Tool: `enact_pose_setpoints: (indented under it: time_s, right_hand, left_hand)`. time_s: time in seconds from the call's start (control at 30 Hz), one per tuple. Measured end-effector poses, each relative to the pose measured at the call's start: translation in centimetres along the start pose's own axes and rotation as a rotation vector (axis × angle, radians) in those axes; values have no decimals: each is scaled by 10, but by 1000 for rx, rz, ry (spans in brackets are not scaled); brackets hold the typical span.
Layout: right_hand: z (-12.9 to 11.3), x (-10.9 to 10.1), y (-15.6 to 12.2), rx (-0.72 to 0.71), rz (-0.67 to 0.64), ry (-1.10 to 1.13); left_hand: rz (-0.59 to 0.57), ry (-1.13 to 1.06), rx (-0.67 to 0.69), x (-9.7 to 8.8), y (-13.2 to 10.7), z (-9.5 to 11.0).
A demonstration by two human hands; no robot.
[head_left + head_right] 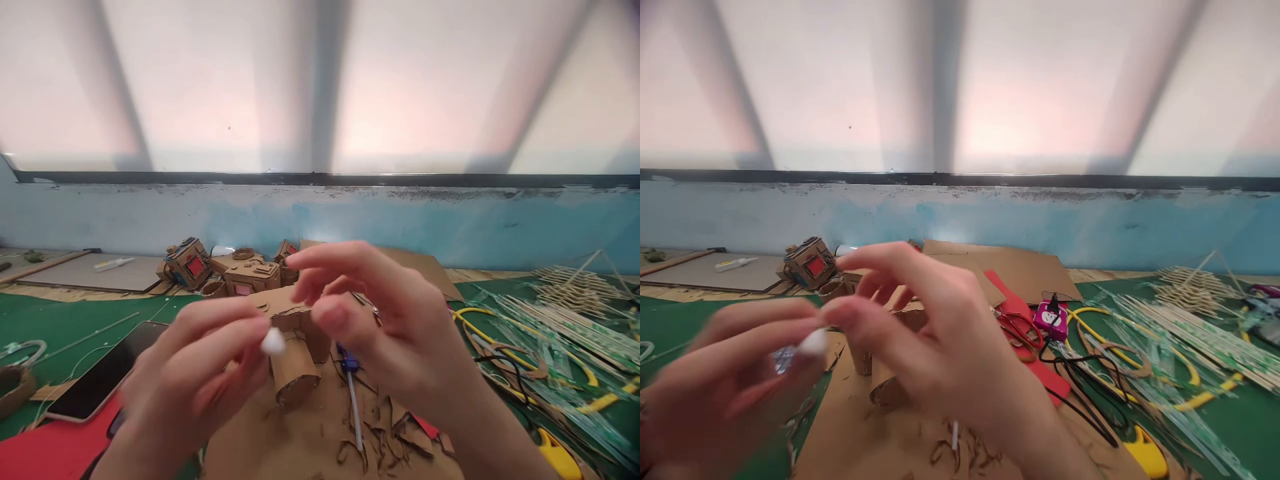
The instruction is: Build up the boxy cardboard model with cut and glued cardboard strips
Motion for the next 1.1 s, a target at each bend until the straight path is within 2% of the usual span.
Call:
enact_pose_setpoints:
  time_s: [0.07,0.13,0.3,0.4,0.47,0.5,0.53,0.6,0.7,0.77,0.83,0.93,1.1]
  right_hand:
    - [-3,14,-1,28,-34,55]
    - [5,20,-3,77,-39,30]
    - [30,25,-6,180,-46,59]
    - [33,26,-6,173,-25,57]
    - [34,25,-7,165,0,-1]
    - [34,24,-7,163,11,-27]
    - [35,23,-7,164,19,-45]
    - [36,23,-7,170,27,-41]
    - [39,22,-6,186,32,4]
    - [41,22,-6,207,39,20]
    - [43,22,-6,228,43,25]
    - [44,24,-7,228,35,33]
    - [46,27,-8,223,23,45]
  left_hand:
    - [17,27,142,12,20,6]
    - [41,67,193,21,32,6]
    - [72,125,191,26,35,8]
    - [24,-28,140,29,33,-1]
    - [-13,-145,25,31,36,-23]
    - [-24,-155,-64,32,37,-42]
    - [-24,-91,-201,33,39,-67]
    - [-57,238,-429,31,37,-123]
    - [-221,464,-498,30,25,-190]
    - [-279,516,-498,27,9,-222]
    - [-330,555,-496,27,-9,-242]
    - [-362,631,-536,29,-31,-260]
    - [-477,694,-651,42,-44,-282]
Point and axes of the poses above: each hand's wrist, its own y-axis towards the middle knuckle, its own x-axis out of the palm, z = x × y, the point moved 8 cm from there along y, towards the middle knuckle, and after that the axes turned 11 degrees about -x, right-handed, at the moved point
